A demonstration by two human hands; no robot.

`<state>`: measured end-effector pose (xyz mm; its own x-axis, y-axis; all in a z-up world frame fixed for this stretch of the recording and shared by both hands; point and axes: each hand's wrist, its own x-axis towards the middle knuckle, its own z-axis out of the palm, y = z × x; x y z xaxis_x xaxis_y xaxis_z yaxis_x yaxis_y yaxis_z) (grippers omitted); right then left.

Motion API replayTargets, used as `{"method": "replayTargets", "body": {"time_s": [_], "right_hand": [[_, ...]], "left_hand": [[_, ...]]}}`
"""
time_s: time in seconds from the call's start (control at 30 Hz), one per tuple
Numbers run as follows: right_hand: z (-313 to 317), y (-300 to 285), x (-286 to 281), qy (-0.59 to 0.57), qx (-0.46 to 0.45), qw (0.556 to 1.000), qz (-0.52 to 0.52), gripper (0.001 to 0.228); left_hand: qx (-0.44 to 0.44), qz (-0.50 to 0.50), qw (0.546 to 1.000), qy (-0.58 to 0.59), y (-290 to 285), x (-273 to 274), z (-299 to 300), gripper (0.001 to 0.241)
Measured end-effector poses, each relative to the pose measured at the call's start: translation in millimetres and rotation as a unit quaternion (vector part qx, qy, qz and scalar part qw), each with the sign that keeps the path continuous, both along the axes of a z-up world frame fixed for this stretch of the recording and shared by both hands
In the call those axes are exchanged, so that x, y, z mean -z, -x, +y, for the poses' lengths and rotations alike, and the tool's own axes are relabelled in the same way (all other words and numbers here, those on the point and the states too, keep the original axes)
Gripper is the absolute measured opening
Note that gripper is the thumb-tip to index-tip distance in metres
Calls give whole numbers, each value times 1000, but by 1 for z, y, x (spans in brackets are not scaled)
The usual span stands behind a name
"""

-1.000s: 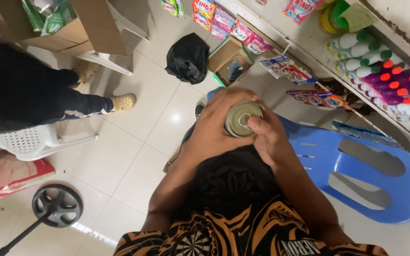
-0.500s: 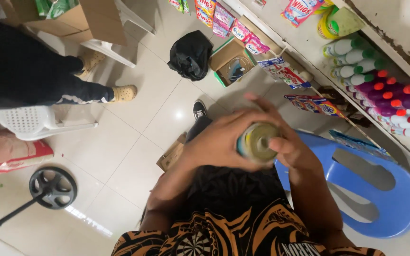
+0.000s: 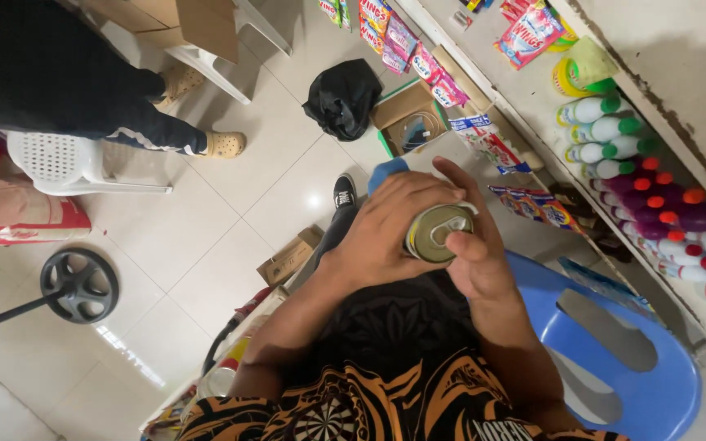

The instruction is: Wiping down individual cans of food with a cloth and placing them on store shelves.

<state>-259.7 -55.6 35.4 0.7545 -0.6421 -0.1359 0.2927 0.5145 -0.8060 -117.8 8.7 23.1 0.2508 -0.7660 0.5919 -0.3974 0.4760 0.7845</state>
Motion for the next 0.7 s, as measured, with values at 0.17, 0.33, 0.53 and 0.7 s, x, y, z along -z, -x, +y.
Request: {"method": "replayTargets", "body": {"time_s": [0.17, 0.33, 0.53, 0.7], "right_hand": [[-11, 15, 6, 11, -41, 999, 10, 102], [-13, 35, 8, 12, -102, 995, 20, 107], [-13, 44, 8, 33, 8, 997, 74, 96], [-14, 57, 22, 22, 67, 994, 83, 89]], "left_hand": [[35, 24, 999, -33, 0, -11, 4, 65], [174, 38, 980, -91, 6, -21, 10, 63], [32, 20, 997, -66, 29, 3, -10, 68], [42, 11, 999, -30, 39, -10, -17, 58]]}}
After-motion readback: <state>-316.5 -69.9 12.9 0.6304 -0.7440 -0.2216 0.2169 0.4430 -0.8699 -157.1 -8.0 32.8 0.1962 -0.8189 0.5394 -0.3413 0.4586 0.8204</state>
